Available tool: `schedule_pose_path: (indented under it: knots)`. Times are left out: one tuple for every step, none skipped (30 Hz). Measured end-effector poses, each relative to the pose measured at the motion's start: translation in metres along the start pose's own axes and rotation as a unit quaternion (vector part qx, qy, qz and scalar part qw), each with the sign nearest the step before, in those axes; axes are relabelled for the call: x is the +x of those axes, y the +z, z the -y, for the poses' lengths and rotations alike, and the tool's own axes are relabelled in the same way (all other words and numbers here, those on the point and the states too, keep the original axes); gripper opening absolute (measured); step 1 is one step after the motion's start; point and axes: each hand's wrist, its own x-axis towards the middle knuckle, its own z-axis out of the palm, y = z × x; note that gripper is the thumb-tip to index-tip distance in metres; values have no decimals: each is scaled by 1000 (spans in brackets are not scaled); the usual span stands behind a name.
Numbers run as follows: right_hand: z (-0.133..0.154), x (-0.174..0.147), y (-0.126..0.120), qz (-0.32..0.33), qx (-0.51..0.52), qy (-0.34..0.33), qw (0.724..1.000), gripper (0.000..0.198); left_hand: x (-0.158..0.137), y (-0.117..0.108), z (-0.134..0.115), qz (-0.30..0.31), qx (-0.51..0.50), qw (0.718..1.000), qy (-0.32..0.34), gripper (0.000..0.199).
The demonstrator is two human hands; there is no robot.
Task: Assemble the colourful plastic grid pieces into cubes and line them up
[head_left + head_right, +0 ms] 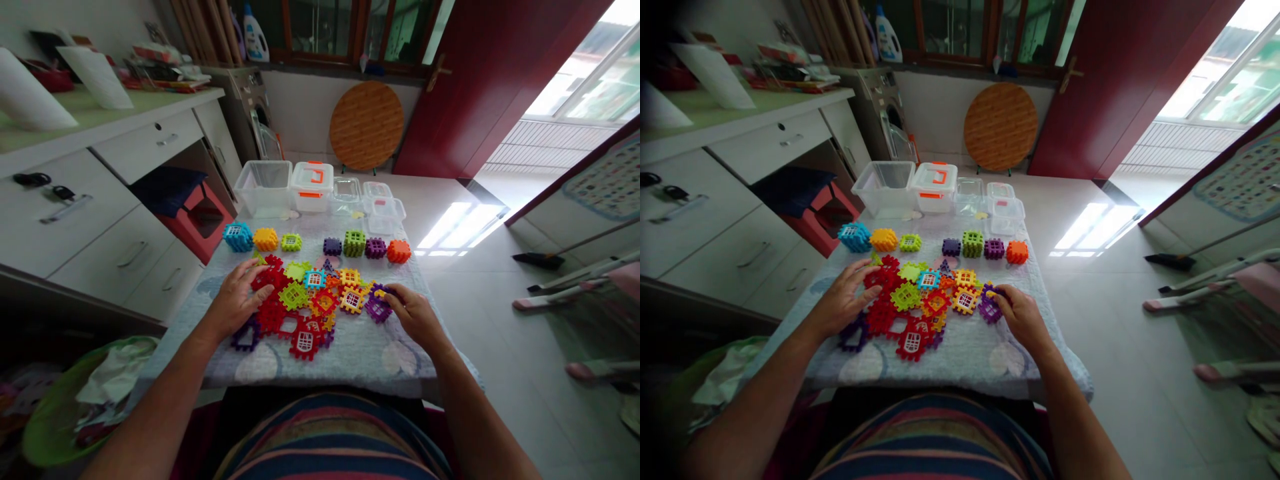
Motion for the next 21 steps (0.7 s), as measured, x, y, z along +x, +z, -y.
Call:
schedule_pose_path:
  knots:
    - [-1,3,1,-1,25,19,1000,27,8,1,6,4,-12,1000,-22,59]
    - [-2,6,3,-1,38,34,999,30,15,3,11,11,-20,999,-41,61]
    - [-3,9,5,-1,38,45,998,32,22,6,16,17,-23,998,-58,64]
    - [-5,10,8,-4,23,50,998,32,27,10,20,24,-23,997,-69,65]
    - [-7,12,10,-10,-3,47,999,30,30,14,24,32,-21,996,-75,66]
    - [-10,12,12,-17,-34,38,999,28,32,18,26,38,-18,996,-78,66]
    - [-12,12,13,-27,-68,25,997,26,34,22,28,41,-12,996,-78,66]
    - [-15,11,13,-35,-99,11,994,26,34,25,29,42,-7,996,-77,64]
    - [-17,10,13,-37,-125,0,991,29,33,27,30,41,0,996,-76,63]
    - [-19,9,12,-30,-146,-8,989,35,32,28,31,39,6,996,-74,63]
    - [-20,7,10,-17,-162,-10,987,42,31,28,32,36,11,997,-71,62]
    - [-20,7,8,1,-173,-8,985,48,30,28,33,34,13,997,-65,62]
    - [-20,6,6,23,-178,-8,984,53,30,27,34,31,13,998,-58,62]
    - [-19,7,4,46,-179,-10,983,56,29,26,35,26,12,998,-52,62]
    - [-17,8,2,68,-180,-14,981,56,29,24,36,19,11,999,-48,63]
    - [-15,10,0,88,-182,-19,979,56,30,24,36,8,10,999,-45,64]
    - [-13,12,-1,105,-185,-24,977,55,30,23,37,-5,9,999,-45,64]
    - [-11,15,-3,120,-191,-27,974,54,31,23,37,-19,9,999,-46,64]
    - [-9,17,-4,131,-199,-29,971,52,31,23,37,-33,8,998,-47,64]
    - [-8,19,-5,139,-209,-30,967,50,31,24,37,-44,6,998,-48,63]
    - [-8,22,-6,144,-220,-31,964,47,32,25,38,-53,3,997,-48,61]
